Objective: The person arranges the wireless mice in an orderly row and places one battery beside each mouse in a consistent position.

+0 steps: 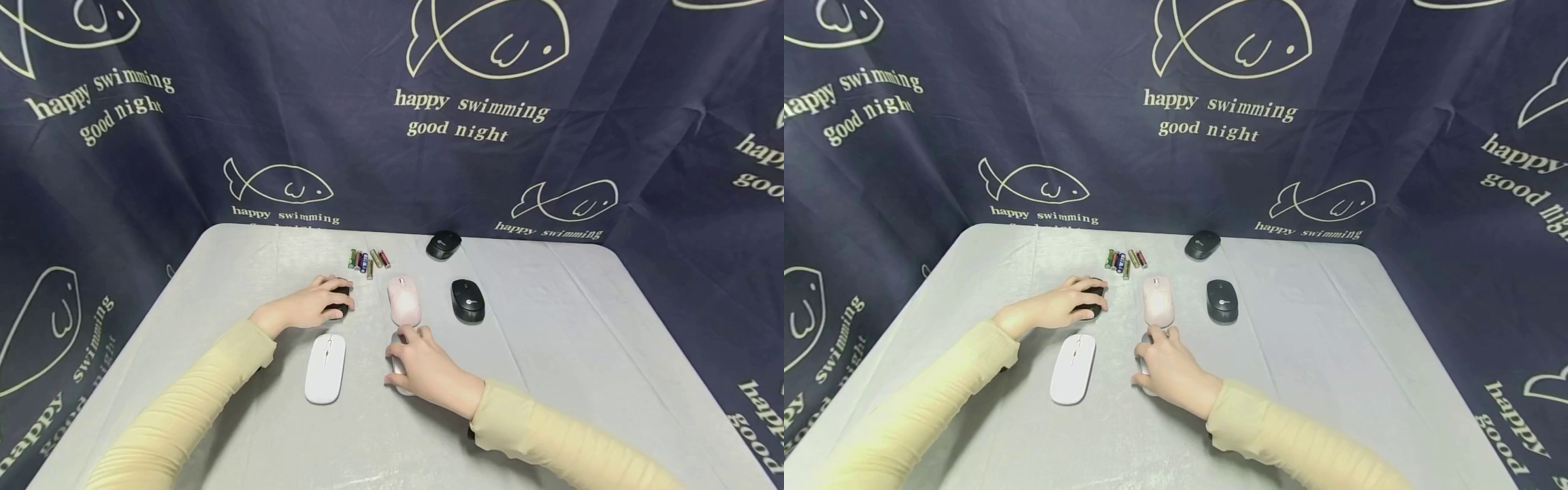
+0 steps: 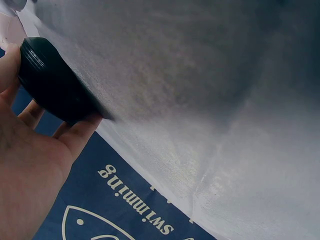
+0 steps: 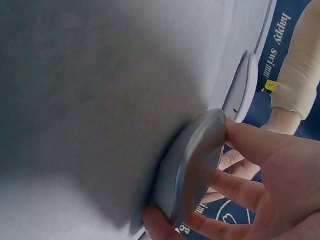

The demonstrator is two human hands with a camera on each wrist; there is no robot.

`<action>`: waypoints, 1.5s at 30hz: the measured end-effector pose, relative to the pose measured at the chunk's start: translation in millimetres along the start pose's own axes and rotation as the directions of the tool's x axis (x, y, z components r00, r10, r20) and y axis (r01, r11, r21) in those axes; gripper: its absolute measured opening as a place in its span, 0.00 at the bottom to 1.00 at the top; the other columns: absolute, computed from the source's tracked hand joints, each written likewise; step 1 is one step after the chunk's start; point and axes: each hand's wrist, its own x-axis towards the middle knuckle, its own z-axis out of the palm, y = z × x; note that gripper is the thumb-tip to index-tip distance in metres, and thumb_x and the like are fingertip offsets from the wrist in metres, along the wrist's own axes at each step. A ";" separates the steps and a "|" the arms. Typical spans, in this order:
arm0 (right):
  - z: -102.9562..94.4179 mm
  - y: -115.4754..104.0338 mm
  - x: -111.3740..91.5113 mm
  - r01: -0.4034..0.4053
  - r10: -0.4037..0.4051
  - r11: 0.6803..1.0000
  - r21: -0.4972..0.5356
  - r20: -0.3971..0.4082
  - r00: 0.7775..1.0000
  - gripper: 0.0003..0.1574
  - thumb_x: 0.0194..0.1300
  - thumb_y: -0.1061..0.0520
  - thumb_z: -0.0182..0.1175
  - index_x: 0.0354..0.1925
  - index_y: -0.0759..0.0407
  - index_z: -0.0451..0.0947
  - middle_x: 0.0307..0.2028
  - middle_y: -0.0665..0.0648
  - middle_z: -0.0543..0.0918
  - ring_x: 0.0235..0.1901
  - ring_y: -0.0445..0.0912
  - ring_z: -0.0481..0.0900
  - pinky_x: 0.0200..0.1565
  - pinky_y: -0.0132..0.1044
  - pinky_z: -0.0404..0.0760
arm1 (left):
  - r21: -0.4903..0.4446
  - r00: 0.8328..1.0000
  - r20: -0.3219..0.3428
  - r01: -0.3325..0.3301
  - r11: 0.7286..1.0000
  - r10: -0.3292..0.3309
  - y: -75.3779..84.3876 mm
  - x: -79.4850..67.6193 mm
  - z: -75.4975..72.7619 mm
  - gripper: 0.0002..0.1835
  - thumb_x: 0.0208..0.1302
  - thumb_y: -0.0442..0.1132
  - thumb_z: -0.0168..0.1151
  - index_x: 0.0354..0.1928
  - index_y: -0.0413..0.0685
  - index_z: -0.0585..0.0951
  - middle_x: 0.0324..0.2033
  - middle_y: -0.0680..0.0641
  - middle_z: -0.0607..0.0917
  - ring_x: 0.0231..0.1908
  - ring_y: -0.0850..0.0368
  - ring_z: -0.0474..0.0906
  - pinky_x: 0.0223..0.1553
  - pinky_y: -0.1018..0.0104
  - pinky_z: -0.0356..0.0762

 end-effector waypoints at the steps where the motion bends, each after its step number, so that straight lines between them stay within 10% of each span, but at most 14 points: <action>1: 0.1 -0.3 0.2 0.000 0.000 1.000 -0.006 -0.002 1.000 0.22 0.48 0.41 0.71 0.38 0.53 0.82 0.47 0.61 0.74 0.39 0.57 0.70 0.40 0.45 0.78 | 0.003 1.000 -0.001 -0.002 1.000 0.002 0.2 0.1 -0.2 0.12 0.64 0.37 0.59 0.49 0.51 0.80 0.61 0.34 0.70 0.61 0.30 0.61 0.62 0.37 0.57; 45: -5.1 -3.6 2.1 -0.060 0.062 0.997 -0.051 0.029 0.998 0.34 0.45 0.36 0.70 0.47 0.51 0.79 0.50 0.62 0.74 0.41 0.58 0.74 0.30 0.48 0.82 | -0.017 0.999 0.022 0.023 1.000 -0.023 -0.3 1.0 -0.4 0.12 0.65 0.39 0.58 0.50 0.52 0.80 0.63 0.35 0.69 0.62 0.29 0.59 0.63 0.37 0.57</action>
